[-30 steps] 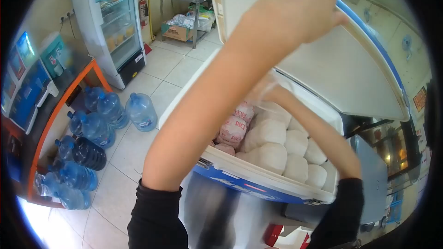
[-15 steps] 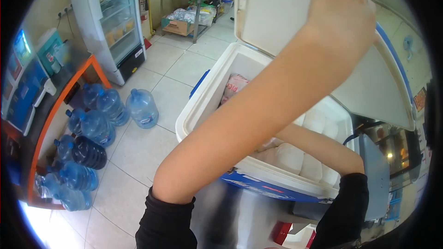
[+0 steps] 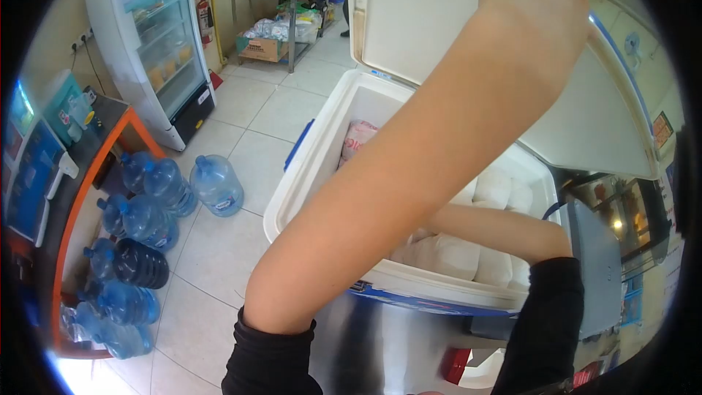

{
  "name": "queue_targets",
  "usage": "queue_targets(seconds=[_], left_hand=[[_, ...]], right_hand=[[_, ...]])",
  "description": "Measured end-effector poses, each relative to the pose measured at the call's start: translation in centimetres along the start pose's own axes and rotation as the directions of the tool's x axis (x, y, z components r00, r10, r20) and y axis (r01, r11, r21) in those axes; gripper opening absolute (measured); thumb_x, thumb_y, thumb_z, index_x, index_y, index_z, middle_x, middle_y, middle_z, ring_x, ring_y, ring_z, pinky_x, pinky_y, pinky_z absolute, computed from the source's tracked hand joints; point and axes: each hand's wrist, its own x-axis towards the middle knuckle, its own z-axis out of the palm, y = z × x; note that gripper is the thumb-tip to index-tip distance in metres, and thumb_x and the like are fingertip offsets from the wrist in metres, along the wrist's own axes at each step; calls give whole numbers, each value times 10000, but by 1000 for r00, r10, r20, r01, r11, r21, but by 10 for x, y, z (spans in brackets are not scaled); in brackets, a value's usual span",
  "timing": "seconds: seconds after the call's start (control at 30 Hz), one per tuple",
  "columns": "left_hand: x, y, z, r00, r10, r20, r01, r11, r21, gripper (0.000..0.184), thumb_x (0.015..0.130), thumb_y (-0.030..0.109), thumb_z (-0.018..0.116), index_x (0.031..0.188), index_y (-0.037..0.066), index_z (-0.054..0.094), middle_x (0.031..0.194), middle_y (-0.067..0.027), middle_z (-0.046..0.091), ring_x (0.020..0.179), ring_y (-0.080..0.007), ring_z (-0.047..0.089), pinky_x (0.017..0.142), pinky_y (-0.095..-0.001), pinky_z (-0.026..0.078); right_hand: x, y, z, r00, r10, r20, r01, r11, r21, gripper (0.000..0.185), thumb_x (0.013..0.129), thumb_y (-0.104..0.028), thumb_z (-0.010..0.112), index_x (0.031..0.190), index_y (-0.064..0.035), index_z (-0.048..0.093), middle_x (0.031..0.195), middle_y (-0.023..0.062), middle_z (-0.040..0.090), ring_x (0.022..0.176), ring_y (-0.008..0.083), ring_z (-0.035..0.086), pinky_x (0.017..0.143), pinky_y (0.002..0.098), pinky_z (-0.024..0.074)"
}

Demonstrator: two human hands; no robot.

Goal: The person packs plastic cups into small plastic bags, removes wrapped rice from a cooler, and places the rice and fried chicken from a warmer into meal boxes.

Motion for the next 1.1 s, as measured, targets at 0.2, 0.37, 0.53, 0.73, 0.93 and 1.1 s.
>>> queue_targets(seconds=[0.2, 0.37, 0.53, 0.73, 0.93, 1.1], left_hand=[[9, -1, 31, 978, -67, -195, 12, 963, -268, 289, 777, 454, 614, 855, 186, 688, 826, 5, 649, 921, -140, 567, 823, -317, 352], [8, -7, 26, 962, -58, -266, -55, 914, -401, 322, 776, 401, 636, 926, 115, 626, 859, -59, 647, 956, -216, 566, 823, -370, 371], [10, -10, 19, 972, -29, -234, -70, 913, -402, 337, 787, 394, 630, 978, 117, 613, 887, -74, 635, 984, -233, 551, 821, -379, 366], [-2, -7, 8, 984, 0, -176, -76, 903, -423, 361, 791, 376, 638, 1052, 131, 590, 915, -87, 618, 994, -245, 532, 810, -386, 363], [-26, -1, -6, 990, -26, -138, -39, 893, -447, 368, 791, 372, 644, 1068, 138, 584, 916, -82, 613, 985, -241, 521, 804, -382, 360], [-29, 1, -5, 986, -29, -166, -52, 884, -465, 375, 777, 378, 655, 1054, 136, 583, 935, -83, 607, 996, -249, 519, 805, -394, 363]], right_hand=[[13, 10, -6, 993, 110, -50, -102, 984, 144, 218, 710, -165, 662, 910, -79, 673, 892, 137, 667, 853, 283, 647, 698, 370, 530], [25, 13, -7, 976, 211, -58, -186, 939, 290, 241, 711, -166, 663, 936, -77, 666, 899, 134, 667, 856, 281, 647, 705, 372, 531], [31, 10, -10, 957, 285, -47, -241, 876, 418, 266, 712, -167, 665, 961, -75, 658, 905, 132, 667, 858, 278, 647, 711, 375, 532], [34, 11, -12, 942, 333, -33, -266, 805, 530, 295, 713, -168, 666, 992, -72, 650, 913, 129, 667, 861, 275, 648, 719, 377, 533], [35, 15, -18, 932, 362, -20, -265, 716, 646, 325, 714, -169, 668, 1022, -70, 641, 920, 126, 667, 864, 273, 648, 727, 380, 535], [24, 18, -34, 927, 375, 0, -221, 545, 809, 351, 714, -170, 670, 1048, -67, 633, 927, 124, 667, 866, 270, 648, 734, 382, 536]])
